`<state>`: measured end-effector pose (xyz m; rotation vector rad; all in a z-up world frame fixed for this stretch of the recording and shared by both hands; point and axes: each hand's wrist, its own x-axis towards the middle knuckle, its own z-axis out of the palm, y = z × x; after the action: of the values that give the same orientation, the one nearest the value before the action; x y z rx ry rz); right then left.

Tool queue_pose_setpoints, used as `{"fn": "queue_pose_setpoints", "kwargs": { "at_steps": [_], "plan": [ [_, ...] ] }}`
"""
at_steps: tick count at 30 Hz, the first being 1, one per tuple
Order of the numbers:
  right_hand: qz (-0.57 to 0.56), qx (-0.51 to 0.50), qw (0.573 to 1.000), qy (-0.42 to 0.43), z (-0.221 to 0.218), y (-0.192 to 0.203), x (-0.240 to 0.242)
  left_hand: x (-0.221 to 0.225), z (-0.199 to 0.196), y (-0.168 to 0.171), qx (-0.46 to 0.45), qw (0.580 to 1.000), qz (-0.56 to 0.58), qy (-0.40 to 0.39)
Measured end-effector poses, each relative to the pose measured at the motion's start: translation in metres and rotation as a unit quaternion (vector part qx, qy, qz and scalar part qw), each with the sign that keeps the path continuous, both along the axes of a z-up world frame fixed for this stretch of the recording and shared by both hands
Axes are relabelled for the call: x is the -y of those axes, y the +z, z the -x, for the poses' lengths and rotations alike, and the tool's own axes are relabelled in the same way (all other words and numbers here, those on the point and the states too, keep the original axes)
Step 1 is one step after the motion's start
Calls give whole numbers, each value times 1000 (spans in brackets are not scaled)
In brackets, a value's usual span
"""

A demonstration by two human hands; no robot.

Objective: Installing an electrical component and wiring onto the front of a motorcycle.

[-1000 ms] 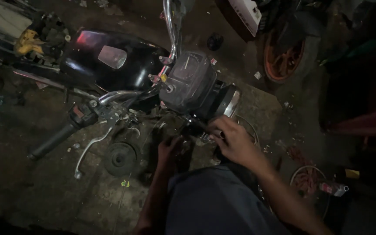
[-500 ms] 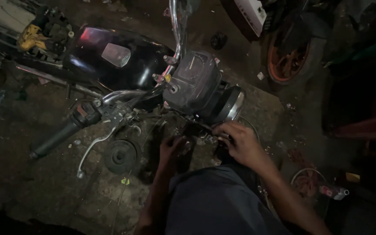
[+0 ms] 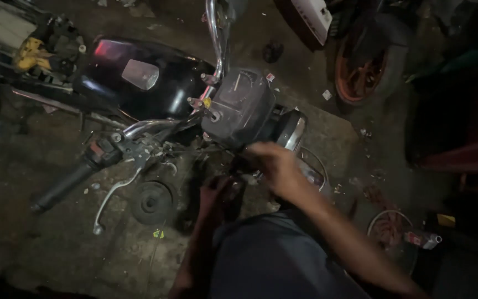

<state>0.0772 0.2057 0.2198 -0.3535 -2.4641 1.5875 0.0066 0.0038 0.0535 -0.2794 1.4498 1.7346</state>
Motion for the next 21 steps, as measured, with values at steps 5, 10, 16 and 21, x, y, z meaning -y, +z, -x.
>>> {"fn": "queue_pose_setpoints", "kwargs": {
  "at_steps": [5,10,16,21],
  "plan": [
    [46,-233,957,165,56,48,37,0,6,15,-10,1000,-15,-1],
    [-213,-190,951,118,39,66,23,7,1,-16,-84,996,-45,1],
    [-217,-92,971,-40,-13,79,9,13,-6,-13,-46,999,-5,14],
    [-148,-43,979,-133,-30,64,17,6,6,54,9,999,24,-27]
  ]
}}
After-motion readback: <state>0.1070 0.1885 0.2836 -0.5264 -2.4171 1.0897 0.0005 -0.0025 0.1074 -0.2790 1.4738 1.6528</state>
